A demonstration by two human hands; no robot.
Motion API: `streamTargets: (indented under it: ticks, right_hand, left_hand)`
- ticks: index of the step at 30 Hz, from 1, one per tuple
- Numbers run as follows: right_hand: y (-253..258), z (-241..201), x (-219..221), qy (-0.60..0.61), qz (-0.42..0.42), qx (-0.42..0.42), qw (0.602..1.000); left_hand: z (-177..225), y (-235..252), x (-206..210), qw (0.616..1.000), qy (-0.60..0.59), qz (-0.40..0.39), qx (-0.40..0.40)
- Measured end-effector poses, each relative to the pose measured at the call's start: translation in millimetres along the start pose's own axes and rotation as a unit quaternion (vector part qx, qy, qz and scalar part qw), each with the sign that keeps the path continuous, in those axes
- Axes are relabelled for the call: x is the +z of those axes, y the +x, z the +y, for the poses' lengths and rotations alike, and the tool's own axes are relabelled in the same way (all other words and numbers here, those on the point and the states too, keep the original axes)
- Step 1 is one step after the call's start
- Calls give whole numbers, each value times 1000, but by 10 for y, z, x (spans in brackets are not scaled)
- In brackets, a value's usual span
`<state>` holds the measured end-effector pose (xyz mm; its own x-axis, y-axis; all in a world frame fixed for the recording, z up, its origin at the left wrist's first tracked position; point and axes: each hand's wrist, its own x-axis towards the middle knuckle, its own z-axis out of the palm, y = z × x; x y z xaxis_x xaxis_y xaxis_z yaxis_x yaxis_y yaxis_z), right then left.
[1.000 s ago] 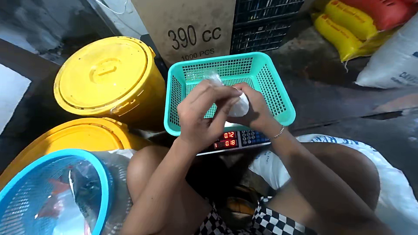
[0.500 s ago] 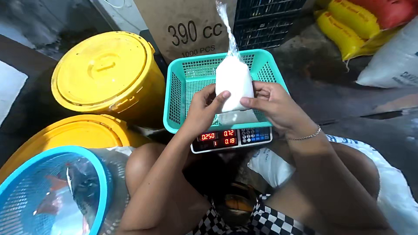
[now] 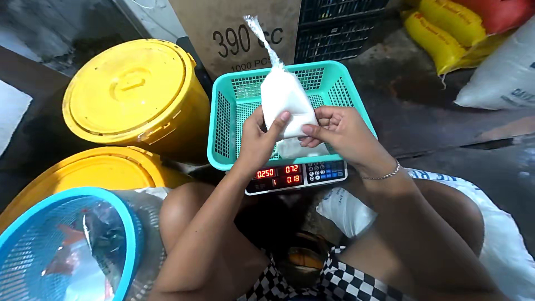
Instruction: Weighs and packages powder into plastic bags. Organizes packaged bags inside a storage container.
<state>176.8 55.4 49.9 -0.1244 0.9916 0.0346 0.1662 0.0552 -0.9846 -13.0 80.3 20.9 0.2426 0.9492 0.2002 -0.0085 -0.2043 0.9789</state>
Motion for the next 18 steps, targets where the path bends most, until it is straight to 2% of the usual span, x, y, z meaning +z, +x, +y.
streamTargets:
  ticks: [3,6,11,14,18]
  right_hand:
    - [37,68,-30,-49,-25,-33,998]
    - [41,43,-75,-66,-73,-26,995]
    - [26,117,39,-69,34,-57,995]
    - [34,167,56,-96,6,-78,992]
    - [7,86,70,-78,-25,-41,996]
  left_hand:
    - [-23,35,17,999,-38,2,3]
    - [-45,-45,26,1000,-7,-3,0]
    - [-94,-50,102,994,74,-33,74]
    - [-69,-69,90,998,43,-8,54]
    - [-29,-68,68,998,8,35,55]
